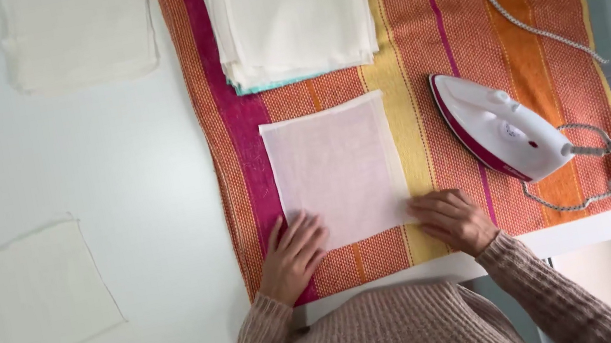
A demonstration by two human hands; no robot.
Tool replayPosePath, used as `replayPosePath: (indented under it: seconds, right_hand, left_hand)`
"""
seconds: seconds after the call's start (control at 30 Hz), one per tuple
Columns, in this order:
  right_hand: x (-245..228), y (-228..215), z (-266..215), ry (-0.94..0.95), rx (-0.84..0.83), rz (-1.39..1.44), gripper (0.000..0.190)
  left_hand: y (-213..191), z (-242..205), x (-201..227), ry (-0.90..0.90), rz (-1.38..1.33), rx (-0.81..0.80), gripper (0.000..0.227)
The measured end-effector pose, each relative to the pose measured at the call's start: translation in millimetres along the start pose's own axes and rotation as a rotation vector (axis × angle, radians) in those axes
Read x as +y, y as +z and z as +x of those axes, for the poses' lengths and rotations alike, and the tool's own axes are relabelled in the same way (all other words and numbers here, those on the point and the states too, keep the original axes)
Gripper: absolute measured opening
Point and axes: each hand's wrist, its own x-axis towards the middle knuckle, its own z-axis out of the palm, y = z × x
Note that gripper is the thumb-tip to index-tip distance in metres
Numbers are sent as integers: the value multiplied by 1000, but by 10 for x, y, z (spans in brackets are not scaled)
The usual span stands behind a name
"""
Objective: Iron small square pieces of white fabric on a table.
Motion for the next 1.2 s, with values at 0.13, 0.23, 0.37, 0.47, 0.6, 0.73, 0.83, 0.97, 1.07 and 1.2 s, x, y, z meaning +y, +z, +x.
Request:
replayPosePath:
  seconds: [0.13, 0.23, 0.37, 0.47, 0.6, 0.73, 0.83, 0.97, 1.07, 1.2]
  right_hand:
    - [-164, 73, -110, 49, 95, -40, 12]
    - [-42, 243, -231, 71, 102, -43, 10]
    - [94, 343, -286, 165, 121, 58, 9]
    - [164, 317, -233, 260, -12, 171, 11]
    - [145, 181, -41, 370, -159, 242, 15]
    - [219, 184, 6, 410, -262, 276, 15]
    - [316, 290, -26, 493, -367, 217, 16]
    - [356, 263, 67, 498, -473, 226, 14]
    - [444, 355, -27, 482, -454, 226, 16]
    - [409, 371, 3, 473, -441, 171, 21]
  left_hand:
    - [-160, -375, 49, -22, 2, -24, 47]
    - [-116, -367, -17, -26, 23, 37, 40]
    - [-237, -240, -2, 107, 64, 140, 29]
    - [-203, -227, 5, 74, 103, 146, 22]
    - [-84, -261, -83, 15, 77, 144, 21]
    - [-173, -217, -47, -97, -47, 98, 25]
    - [-205, -166, 6, -148, -46, 55, 27]
    - [-177, 97, 592, -46, 113, 129, 40]
    - [-197, 431, 1441, -45, -535, 52, 25]
    - [515, 350, 1516, 238, -86, 100, 43]
